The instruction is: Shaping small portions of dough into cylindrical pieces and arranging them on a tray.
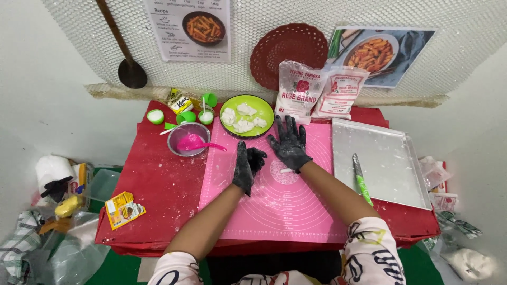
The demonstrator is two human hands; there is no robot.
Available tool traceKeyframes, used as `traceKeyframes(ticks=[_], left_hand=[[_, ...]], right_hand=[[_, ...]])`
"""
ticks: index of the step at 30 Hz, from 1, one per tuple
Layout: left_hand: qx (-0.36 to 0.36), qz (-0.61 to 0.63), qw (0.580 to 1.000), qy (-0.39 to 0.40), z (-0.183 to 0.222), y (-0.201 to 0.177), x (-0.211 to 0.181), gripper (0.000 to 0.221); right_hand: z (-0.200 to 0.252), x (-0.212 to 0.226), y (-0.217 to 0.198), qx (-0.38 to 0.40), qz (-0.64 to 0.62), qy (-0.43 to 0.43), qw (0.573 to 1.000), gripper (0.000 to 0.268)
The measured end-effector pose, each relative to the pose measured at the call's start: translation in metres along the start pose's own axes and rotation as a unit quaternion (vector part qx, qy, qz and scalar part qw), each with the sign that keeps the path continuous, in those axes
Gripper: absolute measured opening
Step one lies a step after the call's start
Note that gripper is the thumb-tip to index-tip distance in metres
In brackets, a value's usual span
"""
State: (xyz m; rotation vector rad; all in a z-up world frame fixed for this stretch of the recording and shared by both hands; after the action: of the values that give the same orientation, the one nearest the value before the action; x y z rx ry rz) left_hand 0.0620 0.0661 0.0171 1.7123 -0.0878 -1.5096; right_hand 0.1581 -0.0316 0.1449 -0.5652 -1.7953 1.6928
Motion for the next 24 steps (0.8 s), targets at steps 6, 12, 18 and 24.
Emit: traceKeyframes(ticks=[6, 12, 18, 24], left_hand=[[0.037, -0.012, 0.999, 0.001, 0.006, 0.013, -0.011, 0.049], [0.011, 0.004, 1.0, 0.007, 0.005, 0.004, -0.004, 0.059], [-0.024, -0.006, 1.0, 0.008, 0.012, 0.007, -0.01, 0.074], [-0.039, -0.034, 0.999, 0.005, 0.019, 0.01, -0.018, 0.082]], right_hand=[[0.018, -0.003, 0.033, 0.036, -0.002, -0.03, 0.999, 0.079], [0.071, 0.006, 0.023, -0.013, 0.02, -0.076, 0.997, 0.08], [0.145, 0.018, -0.002, -0.092, 0.094, -0.152, 0.98, 0.076], [0.153, 0.011, 0.01, -0.12, 0.103, -0.188, 0.969, 0.072]])
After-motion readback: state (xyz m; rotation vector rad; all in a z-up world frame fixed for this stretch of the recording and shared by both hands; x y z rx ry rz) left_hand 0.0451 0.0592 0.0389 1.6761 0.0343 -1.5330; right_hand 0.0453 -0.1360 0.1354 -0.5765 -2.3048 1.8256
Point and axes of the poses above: each hand's wrist, its own z-axis away from the middle knuckle, its own y-axis out of the palm, x = y × z, the point moved 10 cm from there along -z, towards the middle knuckle, and after that the axes turned 7 degrees about x, right-handed, at the moved point
